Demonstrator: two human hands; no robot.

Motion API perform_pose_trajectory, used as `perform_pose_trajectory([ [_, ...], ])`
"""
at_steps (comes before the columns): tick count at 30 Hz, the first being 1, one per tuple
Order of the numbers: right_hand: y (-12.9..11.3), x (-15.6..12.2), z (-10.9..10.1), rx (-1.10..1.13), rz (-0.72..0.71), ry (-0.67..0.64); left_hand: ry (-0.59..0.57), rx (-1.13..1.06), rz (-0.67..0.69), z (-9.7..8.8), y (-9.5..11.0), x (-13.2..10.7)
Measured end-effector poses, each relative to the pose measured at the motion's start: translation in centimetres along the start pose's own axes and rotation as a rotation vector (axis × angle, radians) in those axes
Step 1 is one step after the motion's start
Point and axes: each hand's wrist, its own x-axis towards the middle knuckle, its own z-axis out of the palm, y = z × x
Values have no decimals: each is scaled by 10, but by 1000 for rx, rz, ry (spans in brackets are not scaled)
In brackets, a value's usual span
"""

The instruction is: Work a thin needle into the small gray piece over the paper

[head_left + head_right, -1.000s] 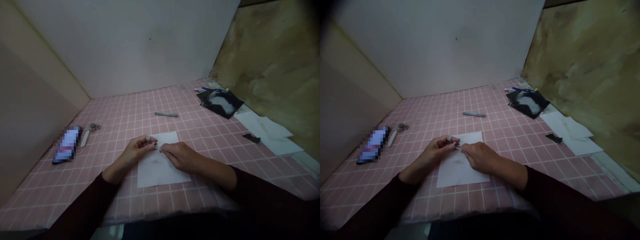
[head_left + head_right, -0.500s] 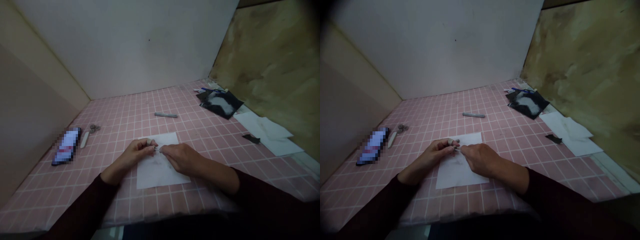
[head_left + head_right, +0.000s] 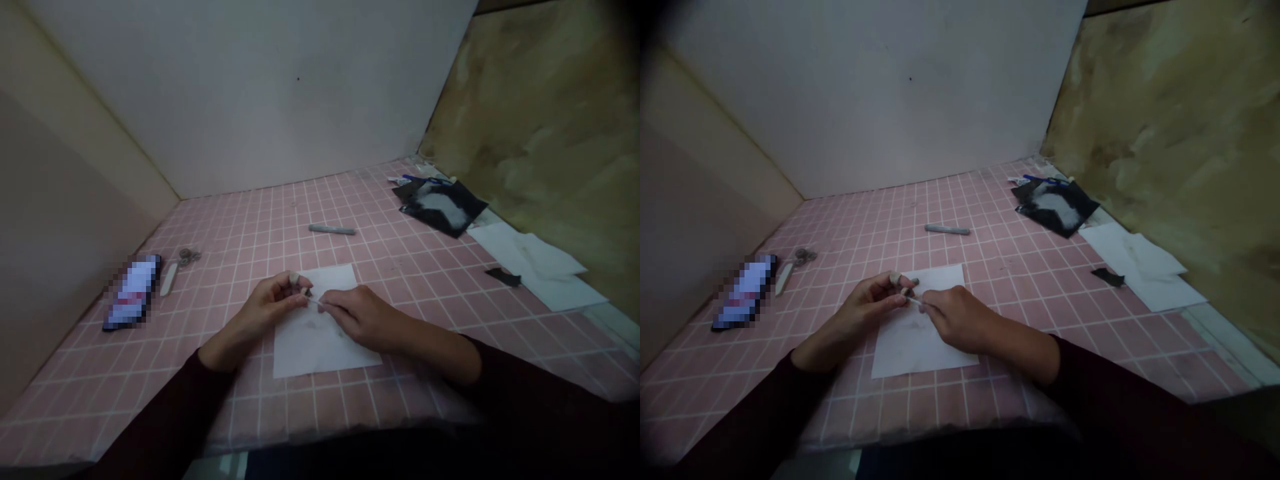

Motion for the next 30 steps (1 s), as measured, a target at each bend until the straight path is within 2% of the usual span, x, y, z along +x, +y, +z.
perform_pose_trajectory([
  [3,1,4,-9,640,279,-215,-34,33,49,1,-2,0],
  [5,3,6,-13,959,374,-292,-12,81,112,3,-4,0],
  [7,5,7,-13,1093,385,-297,31,130,176,4,-4,-1],
  [8,6,7,-11,1083,371,-288,49,143,192,5,-3,-1],
  [10,7,6,-5,907,309,-250,71,129,186,6,-2,-2],
  [14,7,1,6,136,9,9,83,4,100,7,1,-1],
  [16,6,-2,11,-173,-105,113,81,-27,65,6,2,0],
  [18,5,-3,12,-276,-121,131,72,-26,54,5,1,1],
  [19,4,-3,11,-241,-97,119,59,-20,57,4,1,2],
  [21,2,-1,7,5,2,50,20,9,76,3,-1,2],
  [24,3,3,-4,660,232,-186,4,136,172,1,-3,1],
  [26,5,6,-10,1019,323,-281,32,229,268,0,-4,0],
  [28,7,7,-11,1159,343,-302,45,258,320,0,-3,-1],
  [30,7,7,-9,1061,323,-294,47,214,291,1,-2,-2],
])
